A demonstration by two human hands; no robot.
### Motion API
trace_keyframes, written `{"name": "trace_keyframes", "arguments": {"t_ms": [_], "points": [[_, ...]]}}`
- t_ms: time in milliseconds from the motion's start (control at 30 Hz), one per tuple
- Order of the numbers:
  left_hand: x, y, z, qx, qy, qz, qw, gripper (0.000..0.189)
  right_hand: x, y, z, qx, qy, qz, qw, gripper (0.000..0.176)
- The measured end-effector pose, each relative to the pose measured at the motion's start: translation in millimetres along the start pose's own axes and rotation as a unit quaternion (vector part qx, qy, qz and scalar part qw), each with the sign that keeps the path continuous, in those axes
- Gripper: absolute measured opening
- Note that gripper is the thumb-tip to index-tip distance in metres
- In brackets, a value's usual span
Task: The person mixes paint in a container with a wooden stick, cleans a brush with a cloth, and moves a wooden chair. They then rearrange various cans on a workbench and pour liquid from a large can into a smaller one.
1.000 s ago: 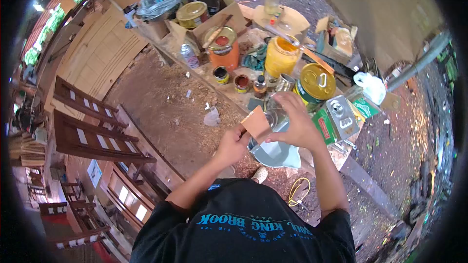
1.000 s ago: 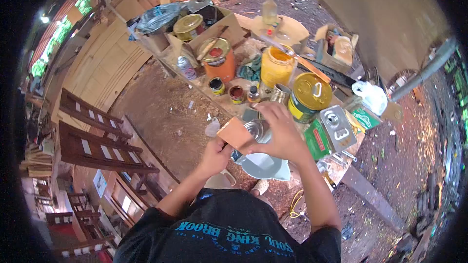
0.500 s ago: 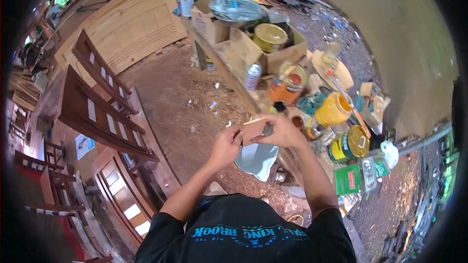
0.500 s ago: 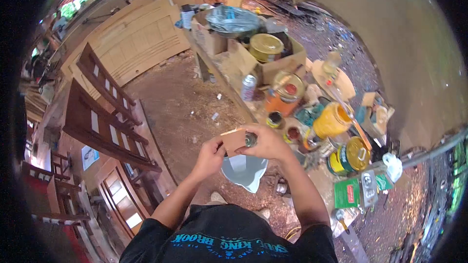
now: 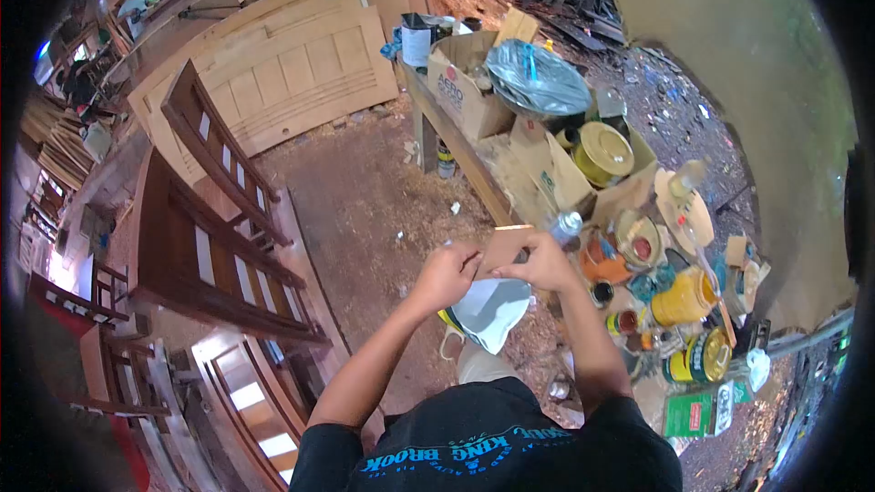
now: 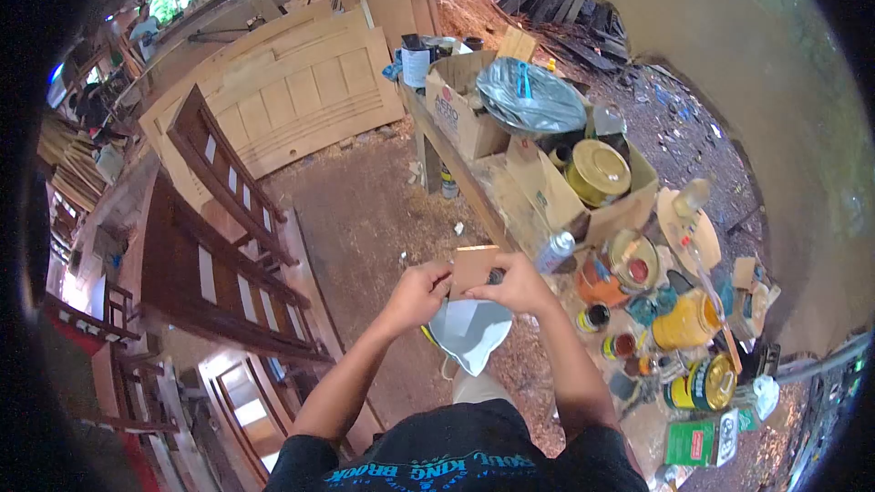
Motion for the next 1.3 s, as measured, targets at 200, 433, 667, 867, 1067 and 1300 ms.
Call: {"name": "trace_keyframes", "arguments": {"t_ms": [200, 433, 667, 867, 1067, 1300], "points": [[-59.8, -112.8, -21.2, -0.029, 0.089, -0.038, 0.995, 0.021, 37.5, -82.7, -39.8, 0.102, -0.113, 0.110, 0.982, 0.036], [-137.2, -245.5, -11.4, -0.070, 0.205, -0.250, 0.944, 0.021, 70.6, -145.6, -95.2, 0.136, -0.051, 0.157, 0.977, 0.035], [-160.9, -347.9, 62.1, -0.243, 0.260, -0.284, 0.890, 0.023, 85.9, -161.6, -118.1, 0.337, -0.001, 0.155, 0.929, 0.028], [-163.1, -403.9, 120.9, -0.354, 0.413, -0.376, 0.750, 0.035, 65.6, -160.2, -100.9, 0.525, 0.096, 0.279, 0.798, 0.030], [-198.4, -411.8, 162.6, -0.385, 0.419, -0.441, 0.694, 0.039, 52.1, -165.3, -76.3, 0.683, 0.089, 0.244, 0.683, 0.030], [-171.8, -431.3, 146.3, -0.364, 0.442, -0.419, 0.705, 0.039, 56.7, -173.0, -64.2, 0.723, 0.060, 0.216, 0.653, 0.035]]}}
Point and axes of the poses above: each hand's wrist, its own y-axis away from the middle knuckle, its own z-axis out of the palm, x = y × z, the point moved 6 cm from there along -y, towards the middle knuckle, and after that the axes turned 9 degrees about x, right-handed, at the moved point
